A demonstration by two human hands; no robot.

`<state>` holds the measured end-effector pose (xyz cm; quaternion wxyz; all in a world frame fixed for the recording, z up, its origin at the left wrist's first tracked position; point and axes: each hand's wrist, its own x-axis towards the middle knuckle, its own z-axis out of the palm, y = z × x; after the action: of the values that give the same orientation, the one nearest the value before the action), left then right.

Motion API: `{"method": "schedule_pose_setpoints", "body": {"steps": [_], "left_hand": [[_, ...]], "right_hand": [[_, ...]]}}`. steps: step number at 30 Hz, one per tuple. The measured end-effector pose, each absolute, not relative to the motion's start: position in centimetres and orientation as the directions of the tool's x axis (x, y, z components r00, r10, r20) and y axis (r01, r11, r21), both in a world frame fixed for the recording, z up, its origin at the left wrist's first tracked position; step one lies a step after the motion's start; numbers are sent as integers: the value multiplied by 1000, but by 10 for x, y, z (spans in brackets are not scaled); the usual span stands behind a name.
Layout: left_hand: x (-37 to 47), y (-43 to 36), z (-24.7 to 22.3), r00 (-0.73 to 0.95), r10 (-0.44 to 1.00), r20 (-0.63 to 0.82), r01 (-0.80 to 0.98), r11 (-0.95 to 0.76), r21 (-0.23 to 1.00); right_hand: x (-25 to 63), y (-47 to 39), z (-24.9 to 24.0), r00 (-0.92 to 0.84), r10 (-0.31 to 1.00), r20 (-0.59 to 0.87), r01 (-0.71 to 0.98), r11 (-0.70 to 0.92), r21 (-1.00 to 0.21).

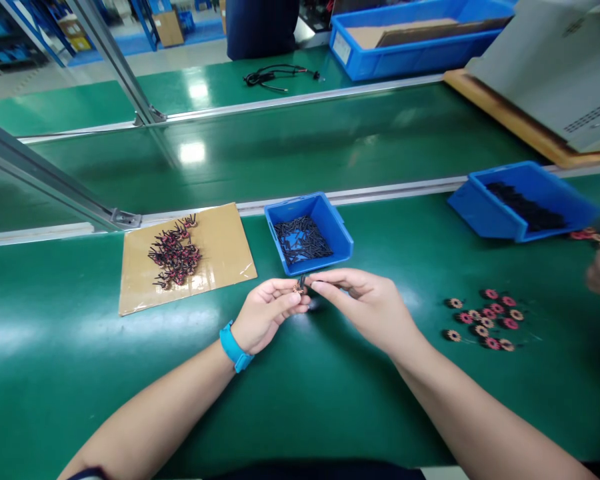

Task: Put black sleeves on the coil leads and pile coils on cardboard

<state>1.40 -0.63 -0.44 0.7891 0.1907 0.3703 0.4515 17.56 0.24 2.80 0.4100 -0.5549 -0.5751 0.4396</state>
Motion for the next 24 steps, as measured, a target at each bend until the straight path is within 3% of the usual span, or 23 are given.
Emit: {"method": "schedule_pose_setpoints", "body": {"steps": [4, 8, 24], "left_hand": [[14, -7, -5, 311, 851, -423, -559, 524, 643], [15, -7, -5, 283, 863, -419, -545, 504, 670], [16, -7, -4, 278, 879, -388, -522, 477, 707]], "right_hand": [[179, 5, 33, 26, 999, 34, 181, 28, -983], [177, 2, 38, 43, 999, -9, 99, -14, -995], [173, -3, 36, 35, 996, 77, 236, 67, -969]]}}
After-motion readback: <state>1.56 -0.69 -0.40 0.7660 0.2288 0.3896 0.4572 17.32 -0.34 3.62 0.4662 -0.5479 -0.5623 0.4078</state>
